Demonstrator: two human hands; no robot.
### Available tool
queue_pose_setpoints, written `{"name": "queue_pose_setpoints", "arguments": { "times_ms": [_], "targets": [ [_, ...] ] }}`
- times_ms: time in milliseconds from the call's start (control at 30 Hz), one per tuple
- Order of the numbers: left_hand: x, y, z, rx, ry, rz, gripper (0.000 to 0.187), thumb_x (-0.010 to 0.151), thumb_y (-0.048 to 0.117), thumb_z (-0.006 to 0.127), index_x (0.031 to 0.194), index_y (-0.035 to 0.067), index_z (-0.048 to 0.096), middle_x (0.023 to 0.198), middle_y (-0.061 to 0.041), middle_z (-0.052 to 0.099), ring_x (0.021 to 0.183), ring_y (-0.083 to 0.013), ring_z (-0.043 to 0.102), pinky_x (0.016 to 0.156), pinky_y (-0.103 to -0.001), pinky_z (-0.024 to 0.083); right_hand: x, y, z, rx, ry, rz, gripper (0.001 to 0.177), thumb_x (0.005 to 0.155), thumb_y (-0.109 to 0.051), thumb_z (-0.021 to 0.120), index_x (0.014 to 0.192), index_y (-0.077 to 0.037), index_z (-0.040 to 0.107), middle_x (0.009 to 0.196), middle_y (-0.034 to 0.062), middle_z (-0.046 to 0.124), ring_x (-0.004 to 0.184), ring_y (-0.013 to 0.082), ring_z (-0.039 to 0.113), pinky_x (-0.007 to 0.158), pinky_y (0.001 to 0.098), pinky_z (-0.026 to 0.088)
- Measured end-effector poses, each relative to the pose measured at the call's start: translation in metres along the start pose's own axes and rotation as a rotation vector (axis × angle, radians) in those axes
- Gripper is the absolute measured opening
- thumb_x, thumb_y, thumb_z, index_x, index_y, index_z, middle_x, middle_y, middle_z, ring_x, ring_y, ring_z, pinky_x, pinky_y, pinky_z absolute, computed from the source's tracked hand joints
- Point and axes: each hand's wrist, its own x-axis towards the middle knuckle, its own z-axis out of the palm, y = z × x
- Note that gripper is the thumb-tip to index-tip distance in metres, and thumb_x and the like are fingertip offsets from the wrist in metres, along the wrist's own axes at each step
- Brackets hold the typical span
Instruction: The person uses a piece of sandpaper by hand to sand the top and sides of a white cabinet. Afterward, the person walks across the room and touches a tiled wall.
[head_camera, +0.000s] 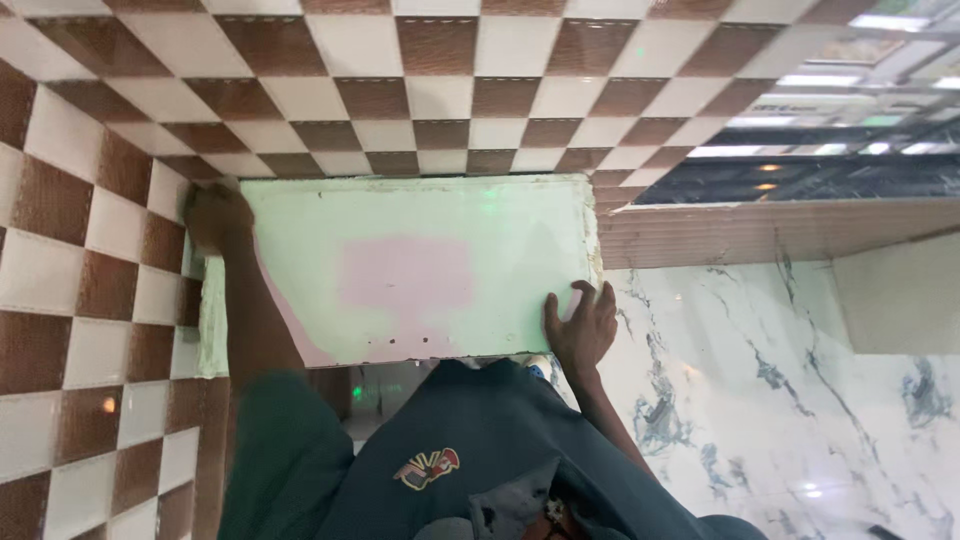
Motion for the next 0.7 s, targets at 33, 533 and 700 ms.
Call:
{"name": "queue_pose_setpoints", "arguments": {
  "times_ms": [33,533,700],
  "targets": [
    [-0.006,-0.002,-0.004,-0.008,0.008,0.014,0.045,0.104,0.039,0.050,0.092,0.003,0.072,0.087,-0.024,0.072,0.072,-0.0406,0.071,0.052,-0.052,0.056,-0.001,0.001,-0.001,0.009,0.021,-0.018,0.052,0.086,-0.046,0.074,0.126,-0.015,0.062,0.148,0.0317,0.042,0.134,0.0493,0.045,0.103,0.0589,0.040],
    [-0.106,-0.076,-0.063,0.117,-0.016,0.060,0.037,0.106,0.032,0.045,0.106,0.003,0.068,0.097,-0.023,0.074,0.084,-0.0419,0.073,0.072,-0.056,0.056,-0.012,0.030,0.001,0.067,0.017,-0.255,0.063,0.093,-0.047,0.075,0.139,-0.010,0.054,0.148,0.0396,0.034,0.131,0.0552,0.044,0.098,0.0627,0.041],
    [-0.143,-0.097,-0.087,0.078,0.052,-0.028,0.039,0.099,0.032,0.048,0.119,0.003,0.065,0.107,-0.021,0.073,0.093,-0.0409,0.071,0.075,-0.058,0.052,-0.014,0.040,0.003,0.093,-0.023,-0.306,0.067,0.093,-0.048,0.072,0.143,-0.008,0.051,0.149,0.0427,0.031,0.134,0.0592,0.037,0.105,0.0662,0.036]
  ]
}}
